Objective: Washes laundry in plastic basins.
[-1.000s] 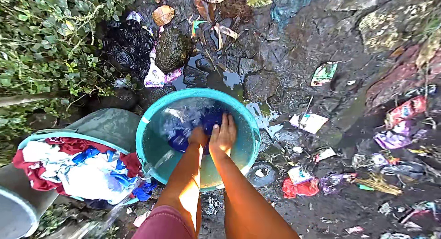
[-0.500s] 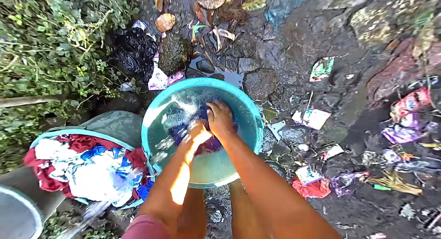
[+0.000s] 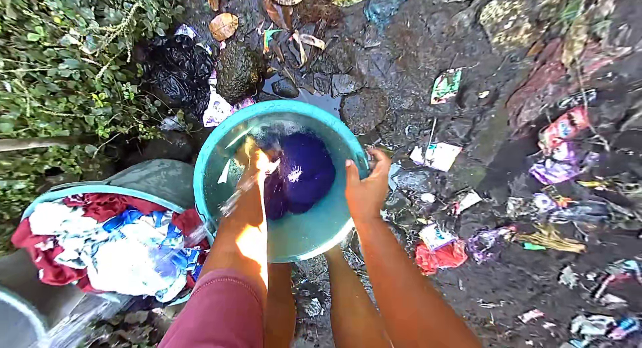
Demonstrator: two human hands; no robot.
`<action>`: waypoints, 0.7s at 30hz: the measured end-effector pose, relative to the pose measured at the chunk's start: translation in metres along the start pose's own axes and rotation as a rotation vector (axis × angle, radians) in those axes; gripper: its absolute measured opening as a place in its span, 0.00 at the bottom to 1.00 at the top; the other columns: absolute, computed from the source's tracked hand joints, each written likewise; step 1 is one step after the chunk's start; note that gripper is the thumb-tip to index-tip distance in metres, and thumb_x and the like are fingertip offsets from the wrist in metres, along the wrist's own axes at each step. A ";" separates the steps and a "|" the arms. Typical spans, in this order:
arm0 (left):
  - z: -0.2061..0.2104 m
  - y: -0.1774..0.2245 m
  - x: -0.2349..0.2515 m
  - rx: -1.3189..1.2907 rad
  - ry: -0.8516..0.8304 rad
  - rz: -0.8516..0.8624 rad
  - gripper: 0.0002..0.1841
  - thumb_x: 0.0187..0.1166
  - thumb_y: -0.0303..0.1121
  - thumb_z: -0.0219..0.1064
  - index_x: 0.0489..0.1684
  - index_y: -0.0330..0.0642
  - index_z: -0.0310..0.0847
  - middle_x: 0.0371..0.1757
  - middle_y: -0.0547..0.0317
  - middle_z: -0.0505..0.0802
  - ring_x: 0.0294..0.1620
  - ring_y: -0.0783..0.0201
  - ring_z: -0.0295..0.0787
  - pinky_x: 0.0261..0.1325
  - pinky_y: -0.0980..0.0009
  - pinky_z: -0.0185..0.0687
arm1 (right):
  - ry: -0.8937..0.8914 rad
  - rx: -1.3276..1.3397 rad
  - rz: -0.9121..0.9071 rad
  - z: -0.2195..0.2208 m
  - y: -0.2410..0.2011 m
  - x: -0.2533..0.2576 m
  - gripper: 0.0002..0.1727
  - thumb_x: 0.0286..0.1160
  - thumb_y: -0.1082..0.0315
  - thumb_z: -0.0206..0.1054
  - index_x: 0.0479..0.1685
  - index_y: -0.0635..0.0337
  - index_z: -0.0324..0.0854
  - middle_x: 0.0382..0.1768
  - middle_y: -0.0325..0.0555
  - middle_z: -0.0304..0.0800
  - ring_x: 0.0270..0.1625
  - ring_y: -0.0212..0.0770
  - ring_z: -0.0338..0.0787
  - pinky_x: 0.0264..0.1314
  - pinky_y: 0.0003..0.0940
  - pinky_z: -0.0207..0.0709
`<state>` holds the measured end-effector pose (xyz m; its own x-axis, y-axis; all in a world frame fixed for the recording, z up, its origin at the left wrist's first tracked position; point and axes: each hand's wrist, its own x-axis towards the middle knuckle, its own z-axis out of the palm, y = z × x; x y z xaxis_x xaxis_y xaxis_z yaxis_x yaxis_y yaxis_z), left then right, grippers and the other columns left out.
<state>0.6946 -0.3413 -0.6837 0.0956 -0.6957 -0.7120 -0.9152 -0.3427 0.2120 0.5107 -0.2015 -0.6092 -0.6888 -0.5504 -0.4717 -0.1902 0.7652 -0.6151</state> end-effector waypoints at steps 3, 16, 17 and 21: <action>-0.020 0.004 -0.013 0.131 -0.086 0.027 0.35 0.73 0.46 0.76 0.77 0.33 0.74 0.73 0.33 0.83 0.79 0.37 0.75 0.81 0.39 0.66 | -0.031 -0.116 0.029 0.001 -0.008 -0.010 0.24 0.85 0.61 0.66 0.74 0.66 0.74 0.62 0.66 0.87 0.63 0.62 0.89 0.68 0.61 0.79; -0.054 -0.017 -0.129 -0.097 -0.016 0.131 0.14 0.74 0.35 0.76 0.47 0.32 0.88 0.46 0.40 0.94 0.54 0.46 0.91 0.64 0.42 0.81 | -0.056 -0.238 0.062 -0.005 -0.012 -0.009 0.23 0.84 0.59 0.68 0.71 0.64 0.77 0.55 0.67 0.90 0.57 0.68 0.91 0.60 0.68 0.80; -0.061 -0.018 -0.139 -0.098 -0.006 0.169 0.13 0.73 0.35 0.76 0.43 0.32 0.88 0.43 0.41 0.94 0.51 0.48 0.92 0.61 0.45 0.82 | -0.047 -0.221 0.062 -0.003 -0.013 -0.014 0.23 0.84 0.59 0.68 0.69 0.65 0.77 0.54 0.67 0.90 0.55 0.67 0.92 0.59 0.67 0.80; -0.095 -0.026 -0.187 -0.055 -0.024 0.360 0.11 0.71 0.35 0.75 0.33 0.32 0.88 0.36 0.46 0.92 0.46 0.50 0.90 0.63 0.45 0.80 | -0.056 -0.170 0.117 -0.003 -0.016 -0.020 0.23 0.85 0.60 0.66 0.70 0.67 0.76 0.55 0.67 0.89 0.59 0.64 0.91 0.65 0.63 0.79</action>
<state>0.7373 -0.2621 -0.4926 -0.2382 -0.7633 -0.6005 -0.8661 -0.1127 0.4869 0.5254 -0.2020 -0.5885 -0.6741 -0.4684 -0.5712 -0.2298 0.8679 -0.4404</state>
